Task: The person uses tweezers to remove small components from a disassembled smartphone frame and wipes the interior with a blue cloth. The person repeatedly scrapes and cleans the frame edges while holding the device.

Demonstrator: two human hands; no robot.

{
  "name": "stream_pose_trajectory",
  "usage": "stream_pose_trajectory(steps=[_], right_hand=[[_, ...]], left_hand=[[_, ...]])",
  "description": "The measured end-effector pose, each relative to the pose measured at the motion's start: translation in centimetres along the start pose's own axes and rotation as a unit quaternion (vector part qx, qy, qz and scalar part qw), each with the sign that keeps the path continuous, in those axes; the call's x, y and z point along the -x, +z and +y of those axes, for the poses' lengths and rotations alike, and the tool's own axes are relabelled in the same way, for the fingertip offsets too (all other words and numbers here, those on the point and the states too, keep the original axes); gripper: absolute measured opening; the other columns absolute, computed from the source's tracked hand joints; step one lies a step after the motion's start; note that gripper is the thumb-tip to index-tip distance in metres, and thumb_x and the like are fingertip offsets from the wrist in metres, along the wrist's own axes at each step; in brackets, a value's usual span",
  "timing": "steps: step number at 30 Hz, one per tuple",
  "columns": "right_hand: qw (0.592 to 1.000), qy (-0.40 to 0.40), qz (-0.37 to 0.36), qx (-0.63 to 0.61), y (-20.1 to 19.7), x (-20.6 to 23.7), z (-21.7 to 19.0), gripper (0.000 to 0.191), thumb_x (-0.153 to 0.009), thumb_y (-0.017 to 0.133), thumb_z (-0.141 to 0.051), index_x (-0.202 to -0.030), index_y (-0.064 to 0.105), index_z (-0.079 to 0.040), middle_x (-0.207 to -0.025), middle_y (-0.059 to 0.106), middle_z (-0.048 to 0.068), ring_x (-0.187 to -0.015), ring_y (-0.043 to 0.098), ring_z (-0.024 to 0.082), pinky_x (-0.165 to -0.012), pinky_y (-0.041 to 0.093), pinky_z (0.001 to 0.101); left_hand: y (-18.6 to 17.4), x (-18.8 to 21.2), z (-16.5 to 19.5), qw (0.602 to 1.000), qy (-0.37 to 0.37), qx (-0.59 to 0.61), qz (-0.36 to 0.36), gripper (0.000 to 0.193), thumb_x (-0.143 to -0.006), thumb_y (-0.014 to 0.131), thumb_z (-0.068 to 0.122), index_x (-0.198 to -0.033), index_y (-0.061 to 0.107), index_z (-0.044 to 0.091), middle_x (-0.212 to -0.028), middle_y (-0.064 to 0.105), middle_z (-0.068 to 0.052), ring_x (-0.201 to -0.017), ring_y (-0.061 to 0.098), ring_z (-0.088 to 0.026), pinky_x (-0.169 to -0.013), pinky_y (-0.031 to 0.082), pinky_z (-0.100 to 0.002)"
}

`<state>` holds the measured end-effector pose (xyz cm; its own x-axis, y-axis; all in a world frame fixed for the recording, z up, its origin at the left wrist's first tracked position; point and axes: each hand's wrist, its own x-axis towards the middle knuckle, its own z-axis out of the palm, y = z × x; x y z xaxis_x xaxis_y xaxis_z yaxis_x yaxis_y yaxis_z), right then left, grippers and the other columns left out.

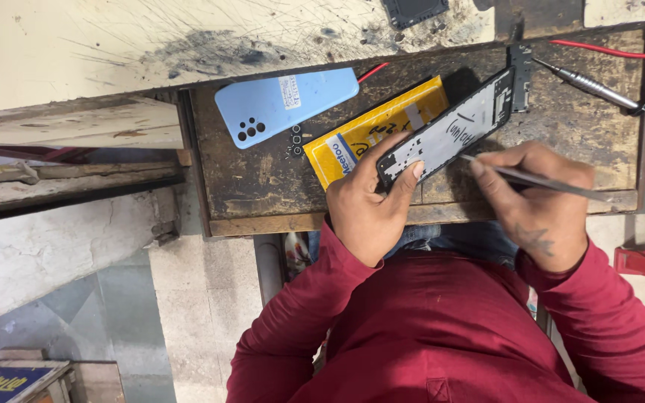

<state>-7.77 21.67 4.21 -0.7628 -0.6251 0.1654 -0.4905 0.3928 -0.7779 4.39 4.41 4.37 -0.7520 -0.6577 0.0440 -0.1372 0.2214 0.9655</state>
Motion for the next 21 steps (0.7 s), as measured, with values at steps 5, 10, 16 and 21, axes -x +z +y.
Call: stream_pose_trajectory(steps=[5, 10, 16, 21], right_hand=[[1.0, 0.01, 0.0, 0.012, 0.0, 0.0, -0.1, 0.012, -0.101, 0.082, -0.005, -0.102, 0.073, 0.002, -0.091, 0.075, 0.012, -0.074, 0.069, 0.013, -0.067, 0.053, 0.0245], [0.999, 0.023, 0.017, -0.031, -1.2, -1.0, 0.8, 0.015, -0.11, 0.079, -0.006, -0.102, 0.07, 0.004, -0.096, 0.075, 0.012, -0.083, 0.07, 0.011, -0.076, 0.054, 0.0223], [0.999, 0.03, -0.014, -0.014, -0.3, -0.2, 0.1, 0.012, -0.1, 0.08, -0.005, -0.104, 0.073, 0.003, -0.092, 0.075, 0.013, -0.079, 0.07, 0.013, -0.072, 0.054, 0.0238], [0.998, 0.052, 0.009, -0.031, -0.9, -1.2, 0.7, 0.014, -0.106, 0.08, -0.007, -0.102, 0.071, 0.003, -0.093, 0.074, 0.01, -0.08, 0.069, 0.011, -0.072, 0.054, 0.0216]], left_hand=[[-0.1, 0.0, 0.0, 1.0, -0.006, 0.008, -0.01, 0.038, -0.098, 0.077, 0.024, -0.131, 0.067, 0.007, -0.104, 0.08, -0.009, -0.091, 0.077, -0.008, -0.078, 0.062, -0.025], [-0.1, 0.0, 0.0, 1.0, -0.016, -0.001, -0.008, 0.039, -0.097, 0.077, 0.024, -0.131, 0.068, 0.007, -0.102, 0.08, -0.009, -0.088, 0.077, -0.008, -0.077, 0.061, -0.025], [-0.1, 0.1, 0.1, 1.0, -0.005, 0.005, -0.002, 0.038, -0.098, 0.077, 0.023, -0.131, 0.067, 0.007, -0.104, 0.079, -0.01, -0.09, 0.078, -0.01, -0.076, 0.062, -0.025], [-0.1, 0.0, 0.1, 1.0, 0.003, -0.014, -0.003, 0.038, -0.098, 0.077, 0.024, -0.13, 0.068, 0.008, -0.103, 0.079, -0.01, -0.09, 0.079, -0.01, -0.077, 0.062, -0.025]])
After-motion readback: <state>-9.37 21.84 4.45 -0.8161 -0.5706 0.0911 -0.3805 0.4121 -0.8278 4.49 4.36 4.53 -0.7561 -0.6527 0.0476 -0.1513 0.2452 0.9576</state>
